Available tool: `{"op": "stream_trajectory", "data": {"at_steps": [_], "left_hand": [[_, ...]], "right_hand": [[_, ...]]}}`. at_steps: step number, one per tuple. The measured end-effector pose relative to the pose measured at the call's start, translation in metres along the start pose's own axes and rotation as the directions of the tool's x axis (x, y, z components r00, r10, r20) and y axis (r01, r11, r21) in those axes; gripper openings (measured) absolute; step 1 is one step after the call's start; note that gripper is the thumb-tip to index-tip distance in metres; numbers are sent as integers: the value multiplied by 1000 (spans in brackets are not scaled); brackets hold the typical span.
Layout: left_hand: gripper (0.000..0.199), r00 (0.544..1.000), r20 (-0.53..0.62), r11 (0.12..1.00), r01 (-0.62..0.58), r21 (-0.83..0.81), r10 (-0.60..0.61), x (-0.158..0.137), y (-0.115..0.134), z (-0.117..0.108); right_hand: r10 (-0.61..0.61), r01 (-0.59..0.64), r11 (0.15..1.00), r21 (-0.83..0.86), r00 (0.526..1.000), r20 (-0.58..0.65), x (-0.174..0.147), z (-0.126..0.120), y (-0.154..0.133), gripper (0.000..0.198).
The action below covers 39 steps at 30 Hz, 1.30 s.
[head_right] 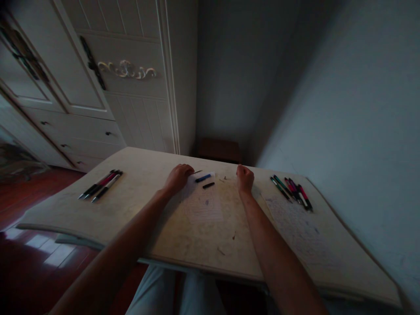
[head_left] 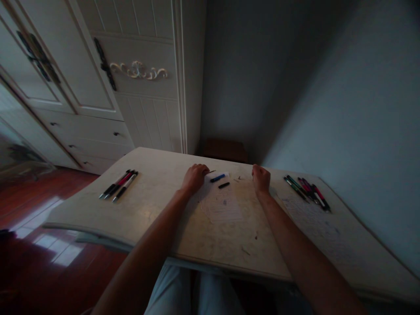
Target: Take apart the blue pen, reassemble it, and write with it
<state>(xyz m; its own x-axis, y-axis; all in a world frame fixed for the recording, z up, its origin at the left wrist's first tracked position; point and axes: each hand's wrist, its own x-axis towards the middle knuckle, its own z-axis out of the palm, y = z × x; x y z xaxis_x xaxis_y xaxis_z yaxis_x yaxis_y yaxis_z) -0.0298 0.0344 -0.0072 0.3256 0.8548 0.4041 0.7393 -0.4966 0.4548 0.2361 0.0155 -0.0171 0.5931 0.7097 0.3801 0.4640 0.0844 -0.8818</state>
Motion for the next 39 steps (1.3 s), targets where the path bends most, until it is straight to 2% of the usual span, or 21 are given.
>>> {"op": "stream_trajectory", "data": {"at_steps": [3,7,10,16,21,32,39], "left_hand": [[18,993,-63,995,101,-4,-101,0,-2,-7],[33,975,48,974,214,71,-218,-3,1,-17],[37,969,109,972,209,110,-221,-6,6,-21],[38,961,68,955,256,150,-268,-7,12,-19],[36,951,82,948,286,139,-299,-5,11,-15],[29,924,91,880,320,352,-372,-3,34,-20],[35,928,81,905,332,268,-364,-3,23,-22]], "right_hand": [[-1,1,1000,2,1000,-1,0,0,-2,34],[5,-6,1000,7,1000,28,0,0,-2,34],[-13,12,1000,4,998,56,0,0,-1,34],[-37,39,999,-20,996,78,0,1,1,34],[-49,52,998,-29,995,92,0,1,2,35],[-43,47,998,-34,993,113,-3,3,1,37],[-118,119,993,-10,991,64,-5,4,-1,39]]}}
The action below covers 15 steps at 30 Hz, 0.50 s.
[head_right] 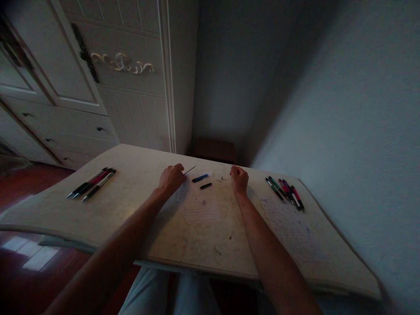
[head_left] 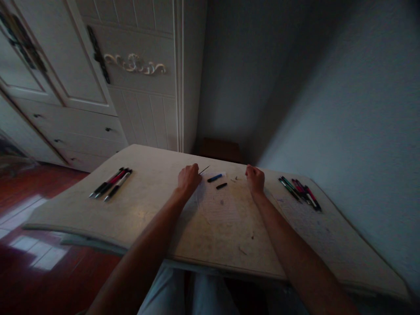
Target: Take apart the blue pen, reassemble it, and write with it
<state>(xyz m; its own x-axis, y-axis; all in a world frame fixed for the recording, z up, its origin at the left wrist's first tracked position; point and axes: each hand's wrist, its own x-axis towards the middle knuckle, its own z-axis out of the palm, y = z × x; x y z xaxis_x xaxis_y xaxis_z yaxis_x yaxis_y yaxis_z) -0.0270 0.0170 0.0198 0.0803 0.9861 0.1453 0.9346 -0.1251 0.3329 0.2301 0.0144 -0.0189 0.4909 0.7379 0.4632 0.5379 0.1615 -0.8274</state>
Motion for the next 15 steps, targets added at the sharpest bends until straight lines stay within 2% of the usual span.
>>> {"op": "stream_trajectory", "data": {"at_steps": [2,5,8,10,12,15], "left_hand": [[35,999,-49,997,-9,-73,5,1,-3,0],[30,985,-151,973,-112,-204,82,2,-2,1],[24,953,-212,907,-277,-318,217,0,3,4],[21,921,-235,847,-379,-373,309,-1,7,8],[19,895,-260,801,-443,-403,364,-2,10,11],[18,872,-294,766,-486,-421,392,-5,14,14]], "right_hand": [[-11,11,1000,22,1000,-16,-2,0,-5,41],[-15,14,994,110,1000,4,-6,3,-16,42],[37,-89,938,334,987,159,-13,6,-31,42],[30,-169,860,482,959,282,-19,9,-42,42],[-28,-237,788,568,908,418,-26,10,-52,46],[-72,-325,752,574,825,561,-36,12,-65,50]]}}
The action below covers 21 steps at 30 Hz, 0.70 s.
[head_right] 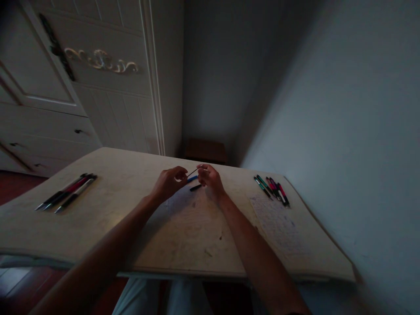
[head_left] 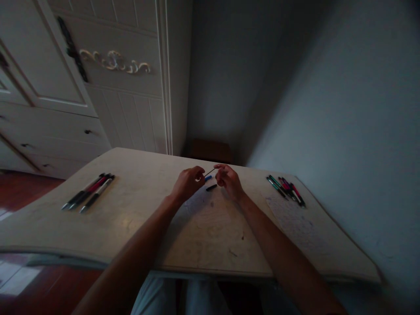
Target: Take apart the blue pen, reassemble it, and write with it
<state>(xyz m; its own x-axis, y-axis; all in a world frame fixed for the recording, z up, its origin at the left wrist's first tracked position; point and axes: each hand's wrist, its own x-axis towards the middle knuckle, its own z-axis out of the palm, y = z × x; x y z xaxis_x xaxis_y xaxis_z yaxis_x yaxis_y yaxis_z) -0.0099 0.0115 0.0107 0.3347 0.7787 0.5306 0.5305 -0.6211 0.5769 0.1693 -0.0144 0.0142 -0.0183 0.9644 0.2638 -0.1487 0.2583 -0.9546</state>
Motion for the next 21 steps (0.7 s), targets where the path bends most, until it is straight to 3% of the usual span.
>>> {"op": "stream_trajectory", "data": {"at_steps": [6,13,21], "left_hand": [[16,998,12,995,-54,-85,55,-3,9,2],[14,997,-78,979,-6,-202,-10,-2,1,8],[13,991,-98,928,53,-369,-96,-1,-3,12]], "right_hand": [[-20,18,999,-50,999,-45,-2,8,3,35],[70,-30,974,223,982,-177,6,-6,11,38],[138,-51,918,392,971,-195,9,-10,12,31]]}}
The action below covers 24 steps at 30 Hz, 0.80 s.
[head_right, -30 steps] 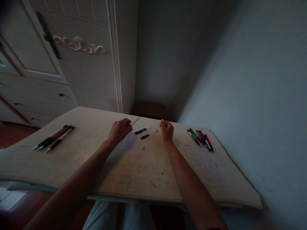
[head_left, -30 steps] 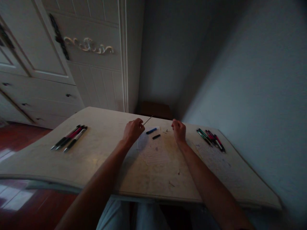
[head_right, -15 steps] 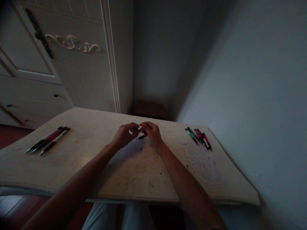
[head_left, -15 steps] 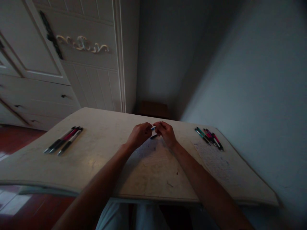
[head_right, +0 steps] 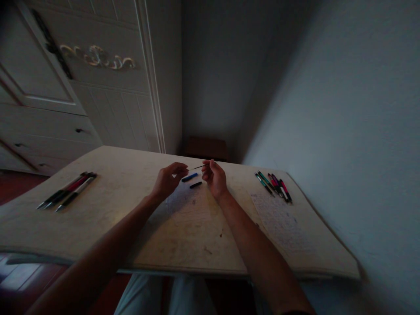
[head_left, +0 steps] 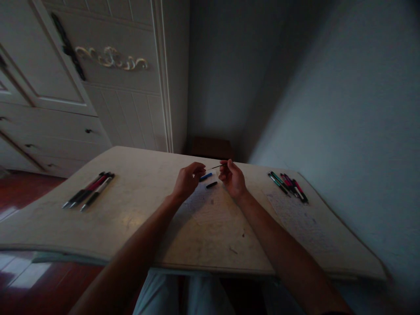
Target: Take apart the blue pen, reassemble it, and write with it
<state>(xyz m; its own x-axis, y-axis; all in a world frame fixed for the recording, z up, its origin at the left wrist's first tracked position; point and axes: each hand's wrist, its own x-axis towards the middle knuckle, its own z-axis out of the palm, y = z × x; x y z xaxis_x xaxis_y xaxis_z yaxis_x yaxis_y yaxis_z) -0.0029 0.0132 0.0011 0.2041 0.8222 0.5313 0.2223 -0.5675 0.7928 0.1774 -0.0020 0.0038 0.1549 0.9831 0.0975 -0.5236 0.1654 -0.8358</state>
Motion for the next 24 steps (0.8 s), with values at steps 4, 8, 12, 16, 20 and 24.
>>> {"op": "stream_trajectory", "data": {"at_steps": [4,8,12,16,20,24], "left_hand": [[14,998,-28,996,48,-76,-51,2,-2,1],[17,995,-34,982,89,-167,-96,5,-5,2],[21,988,-35,961,141,-237,-153,6,-4,3],[24,983,-11,949,175,-262,-184,6,-3,3],[25,985,-21,961,162,-226,-171,5,-6,3],[21,993,-59,991,101,-84,-106,4,-9,2]], "right_hand": [[6,-6,1000,4,1000,10,-1,0,1,31],[0,1,1000,-18,999,43,-2,1,3,32],[-12,15,999,-42,998,65,-2,0,5,32],[-39,45,996,-82,996,74,-2,-2,6,34],[-54,63,990,-128,996,75,-3,-2,6,36],[-74,92,980,-177,992,102,-5,2,7,36]]}}
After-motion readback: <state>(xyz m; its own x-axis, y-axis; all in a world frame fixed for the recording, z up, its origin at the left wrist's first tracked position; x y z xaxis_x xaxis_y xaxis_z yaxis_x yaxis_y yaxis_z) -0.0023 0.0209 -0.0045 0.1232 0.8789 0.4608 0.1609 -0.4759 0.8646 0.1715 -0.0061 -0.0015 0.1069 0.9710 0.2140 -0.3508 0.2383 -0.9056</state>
